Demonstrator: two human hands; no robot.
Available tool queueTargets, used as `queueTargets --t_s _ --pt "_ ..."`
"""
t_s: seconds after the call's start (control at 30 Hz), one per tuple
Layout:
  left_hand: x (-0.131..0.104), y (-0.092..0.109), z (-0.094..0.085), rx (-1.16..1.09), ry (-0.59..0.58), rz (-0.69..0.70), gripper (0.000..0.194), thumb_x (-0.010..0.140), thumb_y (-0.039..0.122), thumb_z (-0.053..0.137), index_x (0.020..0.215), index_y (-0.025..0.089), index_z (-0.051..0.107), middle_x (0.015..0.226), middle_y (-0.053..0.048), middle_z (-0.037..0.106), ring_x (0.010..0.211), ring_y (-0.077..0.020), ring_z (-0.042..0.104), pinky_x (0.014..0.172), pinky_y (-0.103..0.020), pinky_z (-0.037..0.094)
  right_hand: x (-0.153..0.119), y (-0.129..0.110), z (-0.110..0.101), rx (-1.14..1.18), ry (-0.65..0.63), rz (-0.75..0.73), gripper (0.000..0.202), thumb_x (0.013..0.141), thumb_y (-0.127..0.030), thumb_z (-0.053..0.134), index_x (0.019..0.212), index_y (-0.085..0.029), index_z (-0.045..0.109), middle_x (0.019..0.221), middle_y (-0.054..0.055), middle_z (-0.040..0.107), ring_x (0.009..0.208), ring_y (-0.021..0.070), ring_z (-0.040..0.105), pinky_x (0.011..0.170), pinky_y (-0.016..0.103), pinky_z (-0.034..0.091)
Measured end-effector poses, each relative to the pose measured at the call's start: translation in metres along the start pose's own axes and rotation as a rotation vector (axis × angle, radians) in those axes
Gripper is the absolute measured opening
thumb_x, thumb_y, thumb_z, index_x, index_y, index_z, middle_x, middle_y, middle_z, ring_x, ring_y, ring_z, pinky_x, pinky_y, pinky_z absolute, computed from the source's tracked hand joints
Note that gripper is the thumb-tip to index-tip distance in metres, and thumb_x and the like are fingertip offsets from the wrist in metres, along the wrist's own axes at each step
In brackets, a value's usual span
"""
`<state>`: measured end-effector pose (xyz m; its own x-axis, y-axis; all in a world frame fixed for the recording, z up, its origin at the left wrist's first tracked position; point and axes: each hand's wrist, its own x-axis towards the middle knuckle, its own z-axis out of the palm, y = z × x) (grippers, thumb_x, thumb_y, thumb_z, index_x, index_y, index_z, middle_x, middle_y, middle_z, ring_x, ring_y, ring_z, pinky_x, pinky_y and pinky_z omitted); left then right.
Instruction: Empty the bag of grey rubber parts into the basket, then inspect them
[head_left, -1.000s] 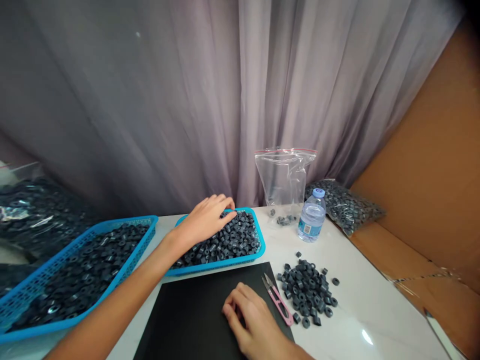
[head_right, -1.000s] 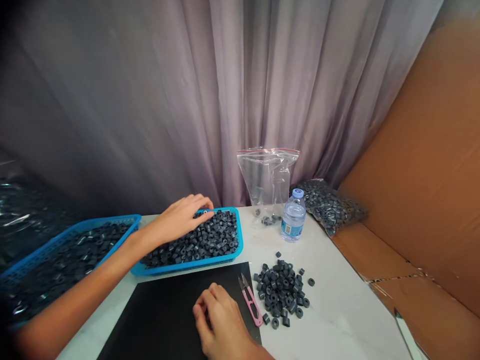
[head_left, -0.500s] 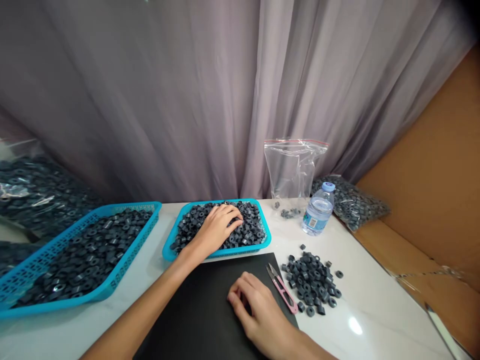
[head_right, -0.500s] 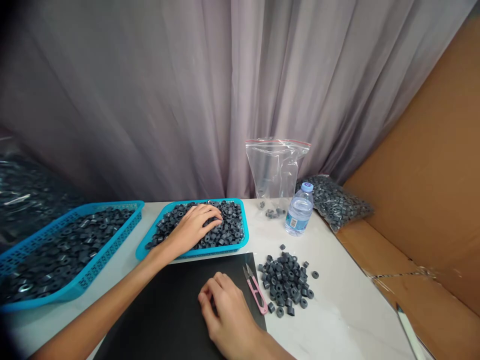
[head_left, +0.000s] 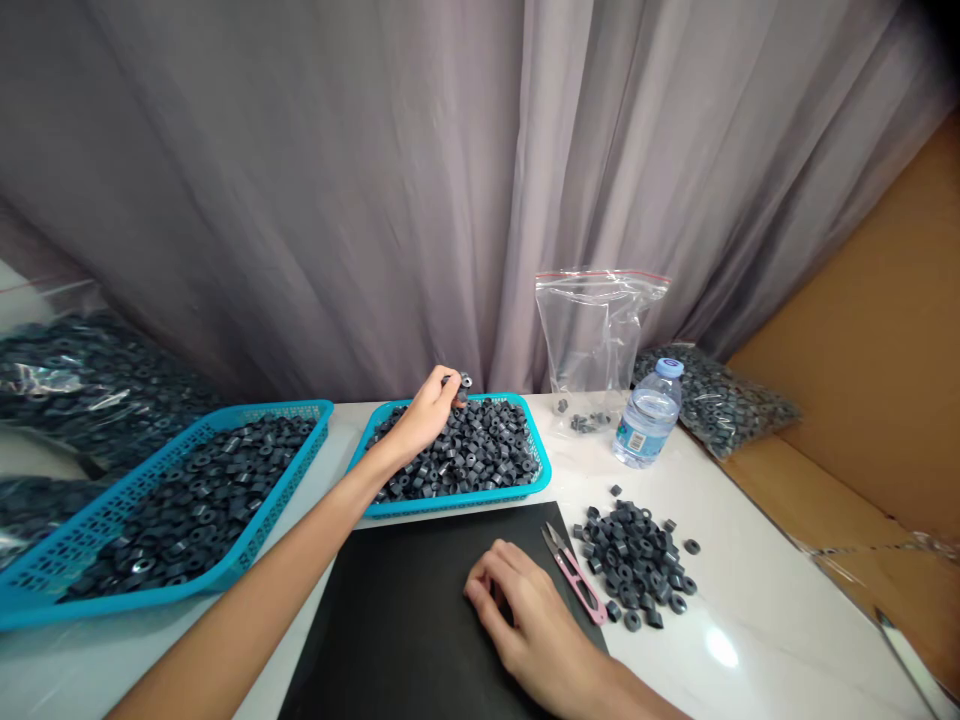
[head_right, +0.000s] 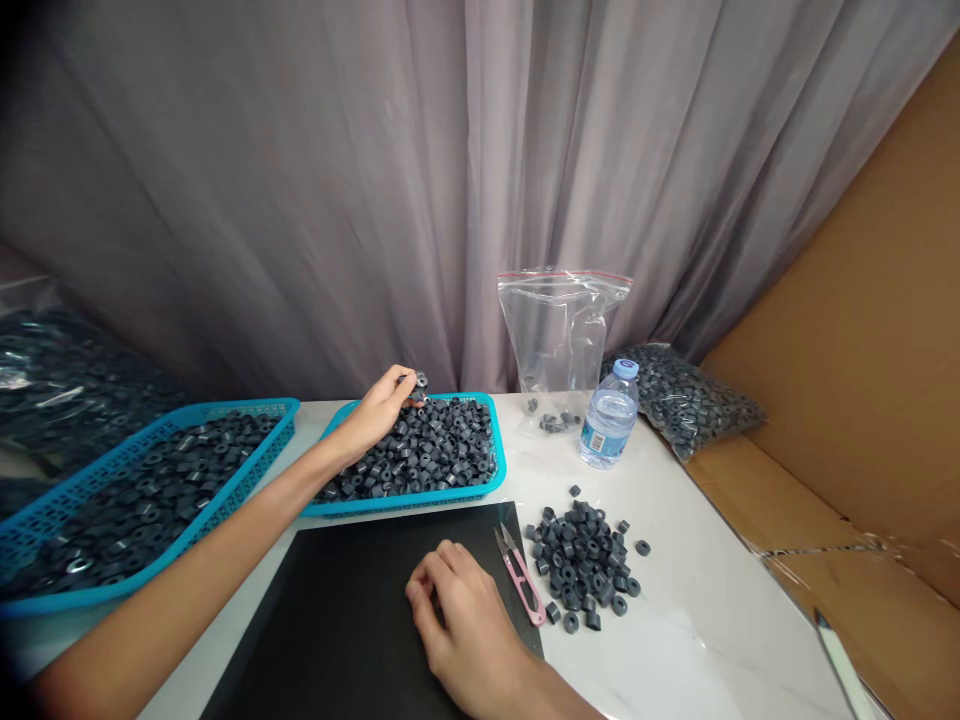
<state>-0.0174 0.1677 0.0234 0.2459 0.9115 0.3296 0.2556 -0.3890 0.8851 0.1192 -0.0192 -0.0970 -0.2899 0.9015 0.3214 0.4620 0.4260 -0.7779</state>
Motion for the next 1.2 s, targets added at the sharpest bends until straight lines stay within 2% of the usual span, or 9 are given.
queueTargets --t_s 0.1,0.27,0.33,0.47,0.57,0.7,0.9,1.03,1.2 --pt "-0.020 0.013 -0.002 -0.200 -0.017 -0.104 0.018 0.095 0.037 0.047 0.085 0.022 0.046 0.081 -0.001 0.053 0.078 -0.0172 0.056 0.075 -0.032 0.046 0.000 -0.001 -0.002 0.040 0.001 0.003 0.020 0.105 -0.027 0.044 0.089 -0.021 0.055 0.091 0.004 0.060 0.087 0.0191 0.057 0.078 0.031 0.042" --pt "-0.098 0.029 0.001 -0.356 -0.171 -0.306 0.020 0.094 0.035 0.052 0.084 0.018 0.052 0.088 -0.006 0.063 0.068 -0.0127 0.051 0.066 -0.028 0.043 -0.001 -0.003 -0.009 0.273 0.086 0.152 0.032 0.107 -0.041 0.041 0.089 -0.021 0.058 0.083 0.002 0.058 0.077 0.0162 0.055 0.069 0.028 0.041" --pt "-0.129 0.026 0.007 -0.435 -0.267 -0.451 0.022 0.096 0.037 0.054 0.087 0.017 0.056 0.089 -0.005 0.063 0.067 -0.0105 0.046 0.066 -0.025 0.039 -0.002 -0.004 -0.012 0.360 0.166 0.227 0.035 0.108 -0.046 0.038 0.097 -0.021 0.059 0.082 0.000 0.057 0.075 0.0155 0.055 0.068 0.028 0.042" --pt "-0.164 0.010 0.022 -0.540 -0.257 -0.600 0.025 0.094 0.041 0.061 0.085 0.018 0.057 0.084 0.000 0.053 0.072 -0.0108 0.043 0.062 -0.022 0.034 -0.006 -0.007 -0.014 0.459 0.196 0.245 0.034 0.103 -0.050 0.050 0.125 -0.024 0.054 0.087 -0.001 0.057 0.072 0.0142 0.056 0.067 0.027 0.046" --pt "-0.171 -0.002 0.028 -0.591 -0.258 -0.639 0.026 0.090 0.040 0.067 0.083 0.018 0.056 0.082 0.002 0.045 0.071 -0.0105 0.039 0.060 -0.022 0.031 -0.007 -0.008 -0.016 0.398 0.164 0.194 0.042 0.097 -0.045 0.063 0.134 -0.027 0.055 0.098 0.001 0.059 0.077 0.0142 0.059 0.071 0.028 0.049" --pt "-0.171 -0.009 0.029 -0.675 -0.286 -0.645 0.025 0.090 0.039 0.069 0.085 0.017 0.058 0.082 0.001 0.048 0.072 -0.0104 0.042 0.059 -0.023 0.028 -0.007 -0.005 -0.019 0.304 0.189 0.153 0.029 0.100 -0.042 0.061 0.122 -0.027 0.069 0.098 0.003 0.063 0.083 0.0156 0.061 0.069 0.027 0.048" --pt "-0.173 -0.014 0.027 -0.800 -0.314 -0.664 0.016 0.093 0.031 0.066 0.096 0.016 0.063 0.089 -0.002 0.057 0.077 -0.0111 0.051 0.061 -0.023 0.031 -0.009 -0.003 -0.020 0.376 0.166 0.209 0.034 0.101 -0.044 0.057 0.126 -0.025 0.069 0.103 0.006 0.065 0.082 0.0158 0.061 0.061 0.025 0.049" --pt "-0.172 -0.015 0.028 -0.866 -0.350 -0.725 0.026 0.099 0.040 0.058 0.103 0.015 0.064 0.092 -0.004 0.059 0.076 -0.0111 0.053 0.058 -0.023 0.032 -0.009 -0.003 -0.021 0.386 0.155 0.226 0.035 0.101 -0.045 0.058 0.125 -0.024 0.071 0.105 0.007 0.066 0.083 0.0166 0.061 0.057 0.024 0.049" --pt "-0.173 -0.014 0.029 -0.896 -0.361 -0.740 0.025 0.098 0.038 0.062 0.097 0.014 0.065 0.091 -0.005 0.059 0.076 -0.0112 0.054 0.057 -0.022 0.032 -0.008 0.000 -0.022 0.439 0.199 0.252 0.032 0.099 -0.045 0.061 0.121 -0.025 0.073 0.101 0.006 0.067 0.079 0.0153 0.061 0.055 0.023 0.049"
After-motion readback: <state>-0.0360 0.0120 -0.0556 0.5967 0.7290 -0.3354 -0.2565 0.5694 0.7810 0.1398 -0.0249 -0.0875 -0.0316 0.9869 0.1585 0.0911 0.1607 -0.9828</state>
